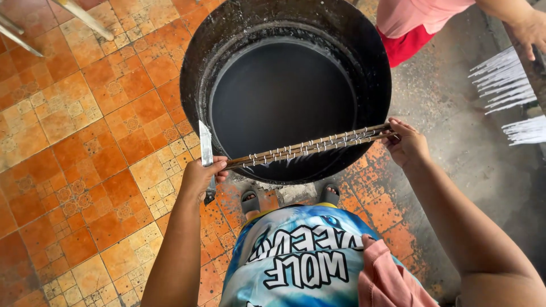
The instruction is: Dipping candle wicks into molten wax and hanging them on a rack to cool
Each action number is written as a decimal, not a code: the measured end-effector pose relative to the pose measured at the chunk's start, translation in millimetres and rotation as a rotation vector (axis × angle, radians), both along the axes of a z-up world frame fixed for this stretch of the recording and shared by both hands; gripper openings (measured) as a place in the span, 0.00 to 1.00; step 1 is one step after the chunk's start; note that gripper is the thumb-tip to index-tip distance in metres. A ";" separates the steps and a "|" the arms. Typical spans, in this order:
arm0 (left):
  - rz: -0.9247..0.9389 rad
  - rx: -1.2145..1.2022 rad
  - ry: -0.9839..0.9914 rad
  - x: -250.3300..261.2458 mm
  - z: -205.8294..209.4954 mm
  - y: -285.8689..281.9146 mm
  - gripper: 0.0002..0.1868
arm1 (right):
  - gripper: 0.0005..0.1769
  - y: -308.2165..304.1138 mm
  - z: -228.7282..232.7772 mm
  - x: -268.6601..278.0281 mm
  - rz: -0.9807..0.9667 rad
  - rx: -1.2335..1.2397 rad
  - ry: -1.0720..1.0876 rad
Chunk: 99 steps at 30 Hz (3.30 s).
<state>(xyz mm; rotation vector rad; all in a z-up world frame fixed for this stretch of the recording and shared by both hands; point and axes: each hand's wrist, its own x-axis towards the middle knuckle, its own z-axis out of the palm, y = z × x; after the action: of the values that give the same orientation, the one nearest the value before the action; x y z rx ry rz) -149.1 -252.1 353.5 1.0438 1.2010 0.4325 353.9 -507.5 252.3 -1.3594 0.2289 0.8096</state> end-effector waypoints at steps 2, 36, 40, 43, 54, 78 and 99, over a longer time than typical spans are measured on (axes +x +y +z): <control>-0.007 -0.006 -0.005 -0.5 -0.2 -1.3 0.15 | 0.10 -2.8 8.4 -6.6 0.006 -0.001 -0.007; -0.932 1.264 0.477 131.2 -14.6 -33.1 0.09 | 0.37 1.3 49.7 -176.4 0.815 -0.340 -1.888; -1.007 1.186 0.480 133.2 -22.3 -37.5 0.10 | 0.38 -3.6 34.6 -177.8 0.799 -0.377 -1.864; -1.007 1.176 0.532 132.8 -34.9 -36.6 0.08 | 0.39 -3.7 31.0 -178.8 0.809 -0.363 -1.874; -0.680 1.481 0.478 158.7 -12.8 53.0 0.06 | 0.40 1.4 12.9 -172.1 0.729 -0.295 -1.964; -0.773 1.250 0.536 178.0 177.9 125.3 0.05 | 0.32 56.7 109.7 -81.6 0.407 -0.206 -1.935; -0.678 1.949 0.655 124.6 247.3 107.9 0.27 | 0.14 70.0 230.5 -54.5 0.638 0.034 -1.723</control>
<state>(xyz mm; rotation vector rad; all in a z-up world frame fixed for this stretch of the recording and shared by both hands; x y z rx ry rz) -24.4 -144.2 600.8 3.3100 0.5208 0.7037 299.4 -437.5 482.8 -1.6592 -1.5899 -0.1006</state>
